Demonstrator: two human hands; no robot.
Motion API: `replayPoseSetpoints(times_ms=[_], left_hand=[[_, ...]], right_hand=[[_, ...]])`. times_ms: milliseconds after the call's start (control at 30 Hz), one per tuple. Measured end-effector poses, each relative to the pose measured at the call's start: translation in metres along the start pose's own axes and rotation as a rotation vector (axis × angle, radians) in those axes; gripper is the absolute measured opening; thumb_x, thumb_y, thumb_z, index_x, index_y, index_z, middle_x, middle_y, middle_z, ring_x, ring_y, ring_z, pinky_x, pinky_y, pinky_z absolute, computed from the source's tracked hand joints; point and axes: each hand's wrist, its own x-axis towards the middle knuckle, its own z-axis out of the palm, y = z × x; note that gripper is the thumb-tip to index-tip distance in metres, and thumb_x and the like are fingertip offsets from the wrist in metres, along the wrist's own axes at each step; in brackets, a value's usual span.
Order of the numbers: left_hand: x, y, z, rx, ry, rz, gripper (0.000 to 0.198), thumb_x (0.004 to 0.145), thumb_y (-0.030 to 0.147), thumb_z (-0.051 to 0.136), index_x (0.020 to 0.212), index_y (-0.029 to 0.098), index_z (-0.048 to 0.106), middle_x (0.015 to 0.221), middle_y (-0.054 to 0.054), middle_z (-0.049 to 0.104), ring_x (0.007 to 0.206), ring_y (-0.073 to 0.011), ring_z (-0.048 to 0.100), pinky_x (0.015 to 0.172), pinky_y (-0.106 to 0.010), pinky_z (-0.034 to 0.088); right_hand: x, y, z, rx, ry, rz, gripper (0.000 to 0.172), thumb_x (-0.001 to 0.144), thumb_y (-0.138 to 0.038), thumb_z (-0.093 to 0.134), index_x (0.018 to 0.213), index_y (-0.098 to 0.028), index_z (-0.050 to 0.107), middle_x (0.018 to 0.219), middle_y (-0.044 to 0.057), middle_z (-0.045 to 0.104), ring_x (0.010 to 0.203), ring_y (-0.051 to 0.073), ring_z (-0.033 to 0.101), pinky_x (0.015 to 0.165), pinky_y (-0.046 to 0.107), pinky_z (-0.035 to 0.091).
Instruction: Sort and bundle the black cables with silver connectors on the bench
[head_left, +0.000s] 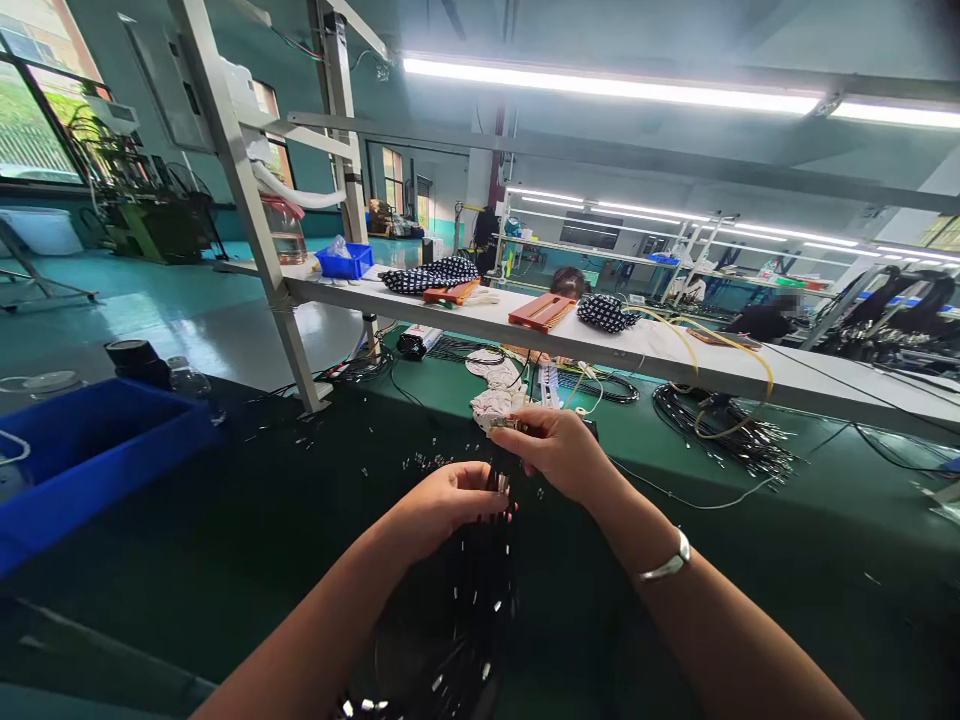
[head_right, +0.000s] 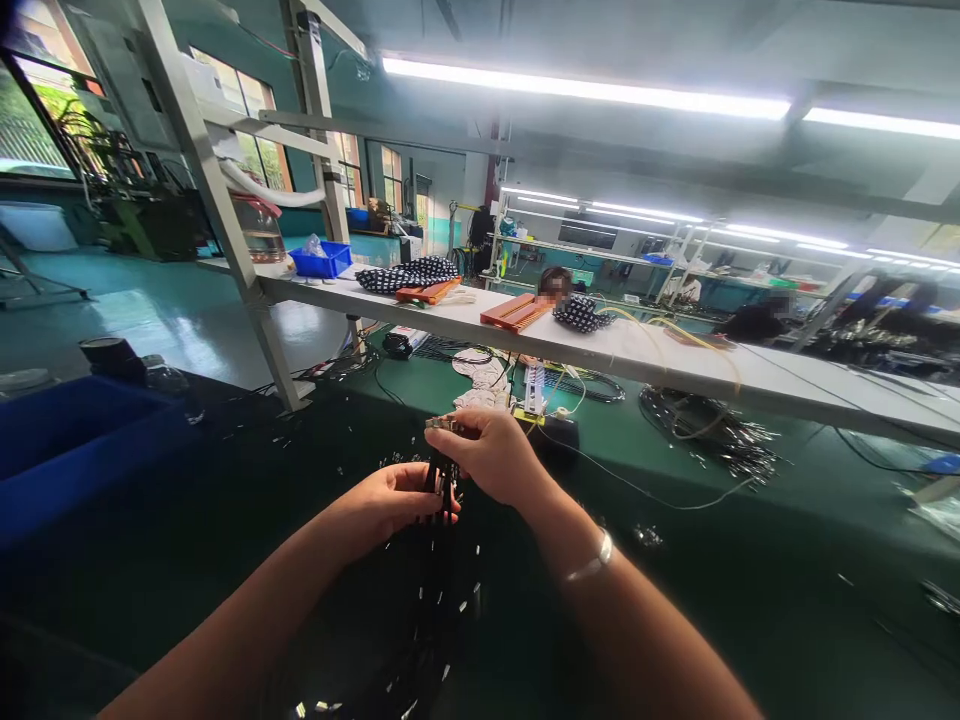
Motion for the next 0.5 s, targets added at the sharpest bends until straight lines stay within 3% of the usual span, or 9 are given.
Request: replayPoseSetpoints(times_ms=[67, 167, 233, 367, 500], left_hand=[[-0.003, -0.002, 0.001, 0.023, 0.035, 0.033, 0.022, 0.065, 0.023, 0.071, 0.083, 0.013, 0.065, 0.085, -0.008, 0.065, 0.081, -0.0183, 0.06, 0.079, -0.03, 0.044], [-0.005, 0.001, 0.009, -0.032, 0.178, 0.175, 0.029, 0.068, 0.026, 0.069, 0.094, 0.017, 0.063, 0.091, -0.006, 0.063, 0.084, -0.0169, 0.059, 0.078, -0.028, 0.045], [-0.004, 0.008, 0.017, -0.064, 0.214, 0.248, 0.033, 0.071, 0.028, 0.067, 0.102, 0.019, 0.061, 0.096, -0.006, 0.063, 0.087, -0.0169, 0.059, 0.08, -0.029, 0.044], [-0.002, 0.028, 0.027, 0.079, 0.057, 0.252, 0.029, 0.072, 0.028, 0.066, 0.096, 0.013, 0.065, 0.089, -0.01, 0.066, 0.087, -0.0208, 0.06, 0.082, -0.033, 0.043], [-0.002, 0.043, 0.025, 0.23, -0.124, 0.15, 0.022, 0.074, 0.03, 0.062, 0.084, 0.012, 0.068, 0.084, -0.012, 0.067, 0.084, -0.0228, 0.061, 0.079, -0.034, 0.043]], right_hand=[[-0.001, -0.001, -0.002, -0.013, 0.008, -0.015, 0.025, 0.077, -0.039, 0.06, 0.068, -0.016, 0.058, 0.046, -0.004, 0.043, 0.042, 0.008, 0.039, 0.04, 0.021, 0.027], [-0.002, -0.003, -0.006, -0.027, 0.032, -0.04, 0.026, 0.077, -0.039, 0.06, 0.065, -0.016, 0.057, 0.046, -0.004, 0.042, 0.042, 0.008, 0.039, 0.041, 0.021, 0.028], [-0.003, -0.005, -0.008, -0.008, -0.026, -0.037, 0.025, 0.077, -0.038, 0.06, 0.065, -0.016, 0.058, 0.048, -0.003, 0.045, 0.044, 0.008, 0.041, 0.042, 0.022, 0.029], [-0.005, -0.007, -0.015, 0.074, -0.175, -0.029, 0.022, 0.076, -0.038, 0.06, 0.069, -0.017, 0.06, 0.054, 0.0, 0.054, 0.047, 0.013, 0.051, 0.044, 0.024, 0.037], [-0.007, -0.01, -0.022, 0.075, -0.322, -0.054, 0.023, 0.077, -0.039, 0.059, 0.072, -0.017, 0.063, 0.056, 0.002, 0.058, 0.046, 0.017, 0.056, 0.045, 0.027, 0.04]])
